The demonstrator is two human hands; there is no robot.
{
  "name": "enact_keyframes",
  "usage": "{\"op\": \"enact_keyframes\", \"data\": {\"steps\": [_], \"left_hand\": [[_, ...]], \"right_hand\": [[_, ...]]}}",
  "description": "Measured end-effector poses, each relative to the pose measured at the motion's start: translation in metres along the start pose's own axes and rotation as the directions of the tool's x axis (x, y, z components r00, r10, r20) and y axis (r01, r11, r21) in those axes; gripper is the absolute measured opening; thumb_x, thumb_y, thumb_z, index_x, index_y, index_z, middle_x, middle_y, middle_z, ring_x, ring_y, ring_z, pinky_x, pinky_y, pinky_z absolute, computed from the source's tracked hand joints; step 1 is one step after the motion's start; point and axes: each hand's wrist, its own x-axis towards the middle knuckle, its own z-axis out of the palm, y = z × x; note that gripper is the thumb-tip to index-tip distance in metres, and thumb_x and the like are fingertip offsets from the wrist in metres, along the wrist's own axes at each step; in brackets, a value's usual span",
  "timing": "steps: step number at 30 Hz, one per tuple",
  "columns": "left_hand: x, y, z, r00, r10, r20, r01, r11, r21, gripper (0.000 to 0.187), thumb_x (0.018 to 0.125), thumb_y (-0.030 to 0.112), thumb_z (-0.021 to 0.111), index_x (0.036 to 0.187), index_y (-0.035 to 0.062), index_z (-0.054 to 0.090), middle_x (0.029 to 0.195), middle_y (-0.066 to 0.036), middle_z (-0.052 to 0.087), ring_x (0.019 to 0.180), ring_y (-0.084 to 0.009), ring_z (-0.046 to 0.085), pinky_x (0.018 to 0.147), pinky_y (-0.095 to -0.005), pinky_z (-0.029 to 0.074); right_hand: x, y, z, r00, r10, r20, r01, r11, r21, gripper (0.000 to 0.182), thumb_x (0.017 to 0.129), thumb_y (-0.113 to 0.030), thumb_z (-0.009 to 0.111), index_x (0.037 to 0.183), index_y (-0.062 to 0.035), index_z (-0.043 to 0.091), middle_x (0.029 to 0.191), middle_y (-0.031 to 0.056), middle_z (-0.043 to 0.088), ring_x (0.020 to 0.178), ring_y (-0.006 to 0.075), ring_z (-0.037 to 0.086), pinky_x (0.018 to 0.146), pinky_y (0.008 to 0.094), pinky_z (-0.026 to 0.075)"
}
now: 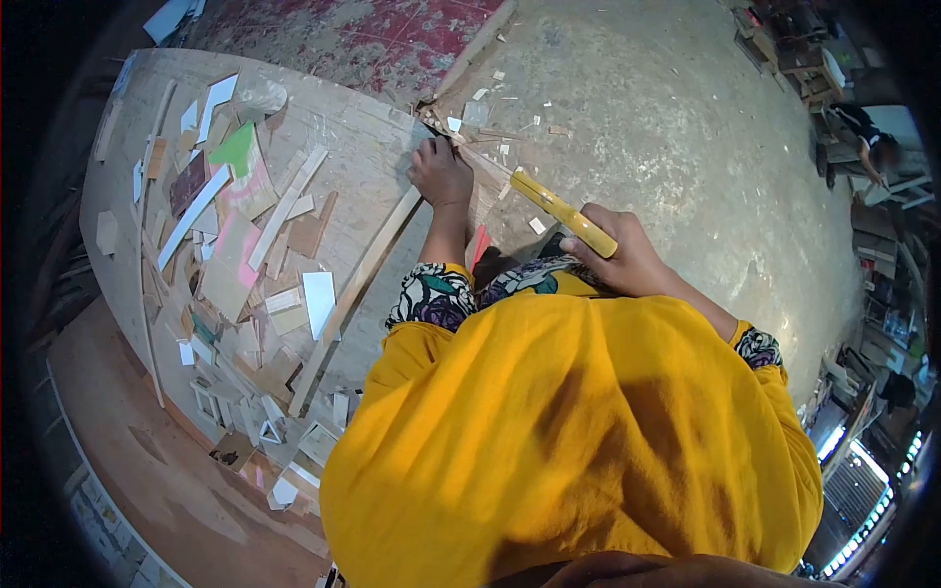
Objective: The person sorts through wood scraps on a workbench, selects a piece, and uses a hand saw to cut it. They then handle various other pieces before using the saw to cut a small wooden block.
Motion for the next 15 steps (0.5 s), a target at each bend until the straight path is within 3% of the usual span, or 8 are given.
{"op": "enact_keyframes", "data": {"steps": [2,8,15], "left_hand": [[0.001,-0.001,0.001,1.000,0.005,0.024,-0.005,1.000,0.012,0.020,0.072,0.021,0.061,0.090,0.0134,0.056,0.096,-0.005,0.050,0.095,-0.0254,0.048,0.074,-0.0442,0.039],[-0.002,-0.001,-0.003,1.000,0.014,0.007,-0.014,0.999,-0.038,0.019,0.072,0.021,0.062,0.089,0.0129,0.057,0.095,-0.004,0.050,0.094,-0.0245,0.048,0.074,-0.0430,0.039],[-0.001,-0.004,-0.002,1.000,-0.002,0.028,0.005,0.994,-0.106,0.018,0.072,0.020,0.061,0.088,0.0116,0.056,0.095,-0.005,0.051,0.094,-0.0247,0.048,0.075,-0.0424,0.038]], "right_hand": [[0.000,0.002,0.006,0.998,-0.061,-0.017,0.061,0.998,-0.001,0.022,0.081,-0.017,0.063,0.074,-0.0017,0.048,0.057,0.0077,0.042,0.053,0.0138,0.039,0.049,0.0299,0.035],[0.002,-0.013,0.004,0.999,0.032,-0.011,-0.031,0.996,0.078,0.023,0.082,-0.019,0.062,0.076,-0.0021,0.048,0.059,0.0065,0.043,0.054,0.0137,0.040,0.050,0.0303,0.035],[0.030,0.004,0.027,0.998,-0.016,-0.064,0.021,0.997,0.079,0.022,0.083,-0.020,0.060,0.077,-0.0010,0.051,0.062,0.0074,0.049,0.058,0.0134,0.046,0.054,0.0310,0.038]]}}
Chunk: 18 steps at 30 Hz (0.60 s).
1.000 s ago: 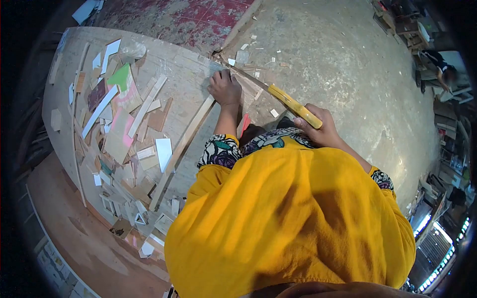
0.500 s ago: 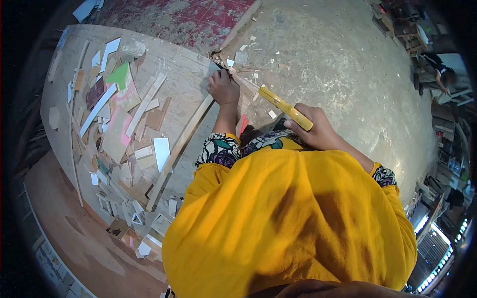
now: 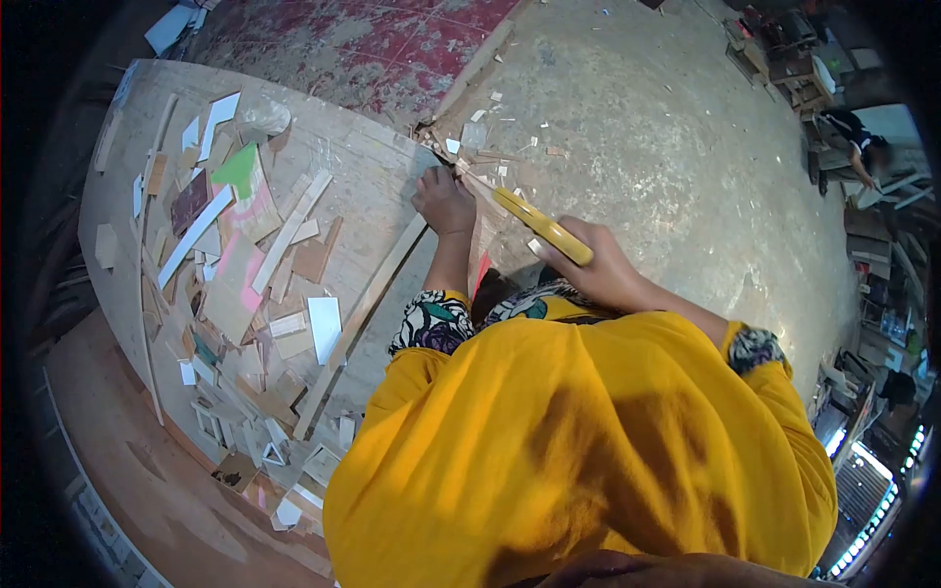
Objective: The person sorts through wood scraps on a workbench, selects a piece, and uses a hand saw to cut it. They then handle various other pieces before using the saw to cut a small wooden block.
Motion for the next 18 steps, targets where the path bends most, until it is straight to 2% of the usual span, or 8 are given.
{"op": "enact_keyframes", "data": {"steps": [1,3,7,9,10,14,15,18], "left_hand": [[0.000,0.000,0.000,1.000,0.000,0.006,0.000,1.000,0.009,0.018,0.072,0.020,0.061,0.088,0.0113,0.056,0.095,-0.005,0.051,0.094,-0.0249,0.048,0.074,-0.0422,0.038],[-0.001,0.001,0.001,1.000,-0.002,0.007,0.002,1.000,0.024,0.017,0.073,0.020,0.060,0.087,0.0112,0.056,0.095,-0.005,0.051,0.094,-0.0249,0.048,0.074,-0.0422,0.038],[-0.001,0.000,0.004,1.000,-0.008,-0.022,0.009,0.998,0.058,0.016,0.074,0.020,0.059,0.087,0.0113,0.056,0.095,-0.005,0.051,0.093,-0.0247,0.048,0.074,-0.0427,0.037],[0.000,0.002,0.003,1.000,-0.020,-0.004,0.020,0.999,0.043,0.016,0.074,0.020,0.059,0.088,0.0115,0.056,0.095,-0.005,0.051,0.093,-0.0245,0.048,0.074,-0.0427,0.037],[0.001,0.001,0.003,1.000,-0.025,0.014,0.025,0.999,0.037,0.016,0.074,0.020,0.059,0.088,0.0117,0.056,0.095,-0.005,0.051,0.093,-0.0243,0.048,0.074,-0.0428,0.037],[-0.001,0.000,0.003,0.999,-0.034,0.004,0.035,0.999,-0.020,0.018,0.074,0.021,0.060,0.089,0.0123,0.057,0.094,-0.005,0.051,0.095,-0.0236,0.047,0.076,-0.0430,0.036],[-0.002,0.000,0.002,1.000,-0.023,-0.006,0.022,0.999,-0.044,0.018,0.073,0.021,0.060,0.090,0.0126,0.057,0.094,-0.005,0.051,0.095,-0.0243,0.047,0.076,-0.0428,0.036],[-0.004,-0.003,0.006,1.000,-0.002,-0.012,0.001,0.996,-0.086,0.018,0.073,0.021,0.061,0.089,0.0131,0.058,0.094,-0.005,0.050,0.095,-0.0241,0.047,0.077,-0.0424,0.035]], "right_hand": [[0.015,0.008,0.007,1.000,0.001,-0.004,-0.001,1.000,-0.002,0.022,0.083,-0.020,0.060,0.077,-0.0010,0.051,0.062,0.0074,0.049,0.058,0.0134,0.046,0.054,0.0310,0.038],[0.038,0.011,0.016,1.000,-0.018,0.010,0.019,0.999,-0.036,0.024,0.079,-0.021,0.063,0.081,0.0005,0.053,0.070,0.0204,0.053,0.066,0.0376,0.053,0.058,0.0390,0.042],[0.037,0.001,0.011,0.995,0.053,0.083,-0.045,0.994,-0.098,0.025,0.079,-0.023,0.062,0.081,0.0001,0.053,0.072,0.0208,0.054,0.068,0.0382,0.053,0.059,0.0390,0.041],[0.030,0.005,0.002,0.998,-0.022,0.051,0.027,0.995,-0.096,0.024,0.079,-0.022,0.062,0.082,-0.0003,0.053,0.072,0.0202,0.054,0.067,0.0370,0.053,0.059,0.0386,0.042],[0.019,-0.004,-0.006,0.997,0.014,0.079,-0.008,0.997,-0.076,0.022,0.080,-0.021,0.061,0.085,-0.0003,0.055,0.071,0.0178,0.054,0.063,0.0311,0.053,0.059,0.0357,0.042],[-0.007,-0.001,-0.020,0.997,0.063,0.036,-0.064,0.997,0.037,0.021,0.081,-0.019,0.060,0.089,0.0006,0.057,0.069,0.0137,0.054,0.061,0.0211,0.051,0.059,0.0304,0.041],[0.000,0.000,-0.018,0.998,0.057,0.038,-0.058,0.998,0.035,0.021,0.081,-0.019,0.060,0.089,0.0006,0.057,0.069,0.0137,0.054,0.061,0.0211,0.051,0.059,0.0304,0.041],[0.046,0.012,0.002,0.996,0.085,-0.036,-0.086,0.996,-0.030,0.023,0.082,-0.024,0.060,0.084,-0.0008,0.058,0.066,0.0046,0.052,0.062,0.0101,0.047,0.058,0.0278,0.040]]}}
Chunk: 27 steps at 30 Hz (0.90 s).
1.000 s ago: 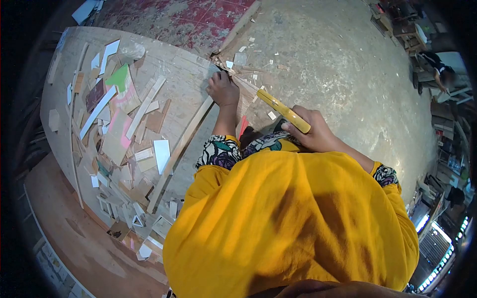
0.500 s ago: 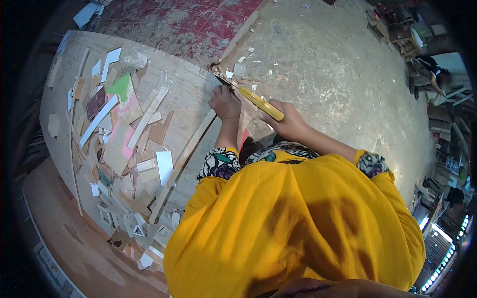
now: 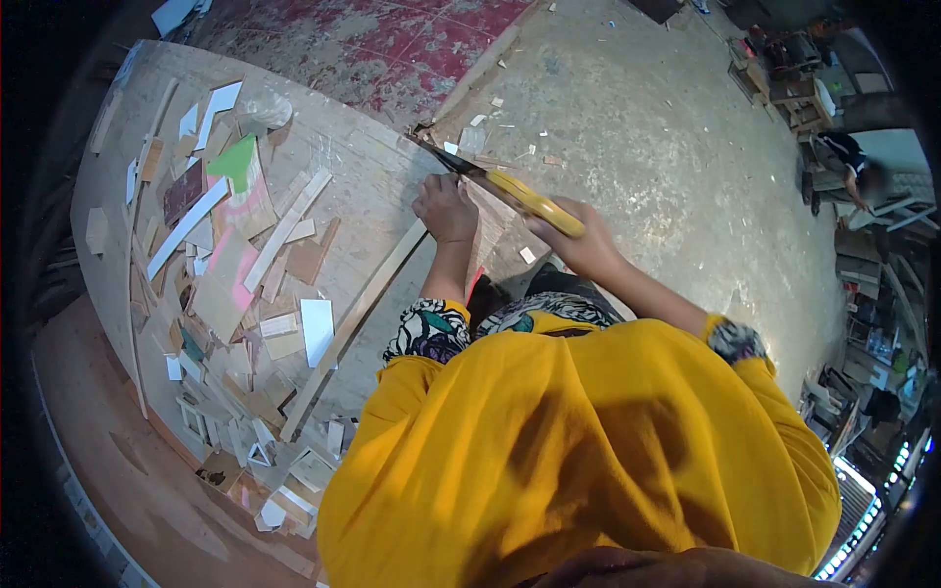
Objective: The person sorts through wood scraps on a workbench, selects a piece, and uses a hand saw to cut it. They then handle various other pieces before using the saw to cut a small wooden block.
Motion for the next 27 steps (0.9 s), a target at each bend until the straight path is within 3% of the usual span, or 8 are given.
{"op": "enact_keyframes", "data": {"steps": [3,7,9,13,16,23,25,27], "left_hand": [[0.003,0.001,-0.004,1.000,-0.006,0.003,0.006,1.000,-0.006,0.018,0.072,0.021,0.061,0.088,0.0132,0.058,0.093,-0.005,0.050,0.095,-0.0233,0.047,0.078,-0.0420,0.034],[0.003,0.002,-0.002,1.000,-0.017,-0.023,0.018,0.999,0.046,0.016,0.072,0.020,0.061,0.086,0.0128,0.058,0.092,-0.005,0.050,0.094,-0.0231,0.047,0.075,-0.0414,0.035],[0.004,0.002,0.000,1.000,-0.025,-0.010,0.026,0.996,0.088,0.016,0.072,0.020,0.061,0.085,0.0127,0.058,0.091,-0.005,0.050,0.093,-0.0231,0.047,0.075,-0.0414,0.035],[0.002,0.002,-0.001,0.998,-0.008,-0.061,0.012,0.998,0.057,0.016,0.071,0.019,0.063,0.085,0.0125,0.058,0.089,-0.004,0.050,0.091,-0.0234,0.048,0.073,-0.0411,0.036],[0.002,0.001,-0.001,0.998,-0.013,-0.069,0.012,1.000,-0.017,0.017,0.069,0.016,0.064,0.085,0.0124,0.058,0.088,-0.004,0.050,0.090,-0.0236,0.049,0.074,-0.0412,0.037],[-0.001,-0.001,-0.002,0.996,-0.029,-0.080,0.021,0.995,-0.101,0.016,0.070,0.015,0.063,0.086,0.0125,0.059,0.087,-0.004,0.050,0.091,-0.0243,0.049,0.076,-0.0421,0.037],[0.001,-0.001,-0.004,0.999,-0.029,-0.041,0.023,0.992,-0.126,0.015,0.072,0.016,0.062,0.086,0.0126,0.059,0.088,-0.004,0.050,0.092,-0.0252,0.048,0.077,-0.0432,0.036],[0.000,0.000,-0.005,0.999,-0.007,-0.051,0.001,0.995,-0.103,0.015,0.072,0.016,0.061,0.086,0.0119,0.058,0.089,-0.005,0.050,0.093,-0.0258,0.047,0.077,-0.0434,0.035]], "right_hand": [[0.039,0.004,0.013,0.997,-0.083,-0.005,0.083,0.994,0.076,0.024,0.081,-0.025,0.061,0.086,-0.0007,0.059,0.065,0.0052,0.054,0.062,0.0113,0.050,0.058,0.0281,0.041],[0.027,0.007,0.010,0.998,0.011,0.069,-0.016,0.998,0.068,0.026,0.081,-0.025,0.061,0.084,0.0004,0.059,0.063,0.0050,0.054,0.060,0.0124,0.049,0.057,0.0286,0.041],[0.001,0.006,0.018,0.996,-0.065,0.058,0.075,0.981,-0.177,0.024,0.079,-0.024,0.063,0.085,-0.0014,0.059,0.065,0.0144,0.057,0.056,0.0270,0.051,0.057,0.0361,0.042],[-0.045,-0.007,-0.023,0.993,0.001,0.121,0.010,0.996,-0.090,0.023,0.080,-0.023,0.062,0.082,-0.0009,0.058,0.064,0.0110,0.055,0.056,0.0223,0.050,0.055,0.0338,0.041],[-0.057,-0.015,-0.035,0.994,0.038,0.102,-0.045,0.996,0.073,0.020,0.083,-0.018,0.060,0.078,0.0008,0.055,0.065,0.0068,0.052,0.061,0.0125,0.048,0.056,0.0289,0.039],[-0.052,-0.035,-0.042,0.979,0.137,0.153,-0.140,0.990,0.009,0.021,0.083,-0.018,0.059,0.076,0.0010,0.055,0.063,0.0078,0.052,0.058,0.0146,0.047,0.055,0.0305,0.039],[-0.037,-0.032,-0.032,0.997,0.060,0.044,-0.063,0.996,0.068,0.022,0.082,-0.019,0.060,0.075,0.0011,0.055,0.063,0.0103,0.053,0.058,0.0162,0.049,0.056,0.0318,0.040],[0.010,0.002,-0.001,0.997,-0.021,0.069,0.023,0.999,-0.030,0.020,0.080,-0.019,0.061,0.080,0.0008,0.058,0.066,0.0139,0.056,0.061,0.0179,0.053,0.059,0.0325,0.042]]}}
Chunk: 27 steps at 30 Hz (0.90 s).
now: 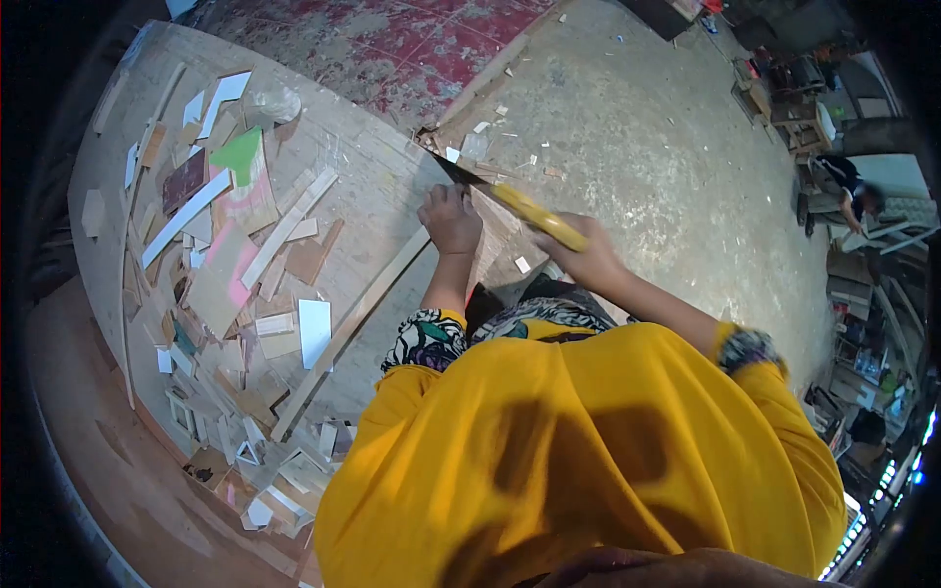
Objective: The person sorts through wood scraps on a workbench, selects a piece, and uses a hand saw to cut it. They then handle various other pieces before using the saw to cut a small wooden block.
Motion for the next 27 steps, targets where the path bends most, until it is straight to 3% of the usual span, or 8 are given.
{"op": "enact_keyframes", "data": {"steps": [4,8,11,13,16,24,26,27], "left_hand": [[0.005,-0.004,-0.003,0.995,-0.001,0.100,-0.009,0.996,0.091,0.017,0.071,0.016,0.061,0.086,0.0106,0.057,0.090,-0.006,0.050,0.094,-0.0254,0.046,0.076,-0.0427,0.035],[0.002,0.002,-0.002,0.999,-0.004,0.052,-0.001,0.996,0.093,0.016,0.070,0.016,0.061,0.085,0.0110,0.057,0.090,-0.006,0.050,0.094,-0.0244,0.046,0.076,-0.0421,0.035],[0.002,-0.001,0.001,0.999,-0.009,0.040,0.005,0.995,0.095,0.017,0.070,0.017,0.062,0.086,0.0118,0.058,0.090,-0.005,0.050,0.094,-0.0240,0.047,0.076,-0.0421,0.035],[0.001,0.001,0.001,0.999,-0.013,0.037,0.010,0.995,0.101,0.018,0.070,0.017,0.063,0.086,0.0120,0.058,0.090,-0.004,0.050,0.093,-0.0241,0.047,0.075,-0.0422,0.035],[0.002,0.002,0.002,1.000,0.007,-0.005,-0.006,0.996,0.084,0.018,0.070,0.017,0.064,0.086,0.0125,0.058,0.089,-0.004,0.050,0.091,-0.0242,0.048,0.072,-0.0419,0.036],[0.003,-0.001,0.002,0.999,-0.024,0.029,0.022,0.997,0.069,0.015,0.072,0.019,0.063,0.084,0.0124,0.058,0.089,-0.004,0.050,0.093,-0.0247,0.048,0.073,-0.0405,0.038],[0.003,-0.004,0.006,0.998,-0.013,0.056,0.006,0.992,0.129,0.014,0.074,0.020,0.061,0.085,0.0122,0.058,0.090,-0.005,0.051,0.094,-0.0251,0.048,0.075,-0.0418,0.038],[0.003,0.002,0.001,0.996,-0.027,0.081,0.015,0.990,0.138,0.014,0.074,0.019,0.060,0.086,0.0121,0.058,0.091,-0.005,0.051,0.094,-0.0255,0.048,0.076,-0.0425,0.037]], "right_hand": [[0.044,-0.002,0.034,0.997,-0.065,0.031,0.069,0.986,-0.152,0.022,0.079,-0.020,0.062,0.083,0.0007,0.059,0.068,0.0157,0.057,0.061,0.0222,0.055,0.060,0.0339,0.044],[0.035,0.010,0.021,0.999,0.036,0.038,-0.041,0.986,0.163,0.027,0.078,-0.025,0.064,0.086,0.0003,0.059,0.069,0.0173,0.057,0.061,0.0263,0.054,0.061,0.0346,0.044],[-0.007,-0.005,0.007,0.999,0.044,0.025,-0.043,0.999,-0.023,0.023,0.079,-0.021,0.063,0.089,0.0004,0.058,0.068,0.0108,0.058,0.062,0.0158,0.053,0.060,0.0308,0.043],[-0.047,-0.005,-0.016,1.000,0.020,-0.003,-0.020,0.995,0.095,0.021,0.081,-0.020,0.062,0.086,0.0001,0.057,0.068,0.0080,0.057,0.063,0.0136,0.052,0.060,0.0294,0.042],[-0.084,-0.025,-0.041,0.983,0.182,0.027,-0.183,0.955,0.233,0.019,0.081,-0.018,0.061,0.085,0.0001,0.057,0.069,0.0051,0.056,0.065,0.0111,0.050,0.060,0.0280,0.041],[-0.057,-0.066,-0.058,0.963,0.251,0.099,-0.263,0.957,0.127,0.022,0.080,-0.020,0.063,0.084,0.0009,0.058,0.070,0.0031,0.056,0.066,0.0096,0.050,0.060,0.0263,0.042],[-0.033,-0.063,-0.051,0.913,0.344,0.219,-0.378,0.916,0.136,0.027,0.079,-0.026,0.064,0.084,-0.0003,0.058,0.068,0.0045,0.056,0.065,0.0123,0.054,0.060,0.0287,0.044],[-0.024,-0.056,-0.023,0.974,0.171,0.152,-0.145,0.975,-0.168,0.028,0.078,-0.028,0.064,0.087,-0.0015,0.059,0.067,0.0048,0.056,0.065,0.0140,0.056,0.060,0.0297,0.045]]}}
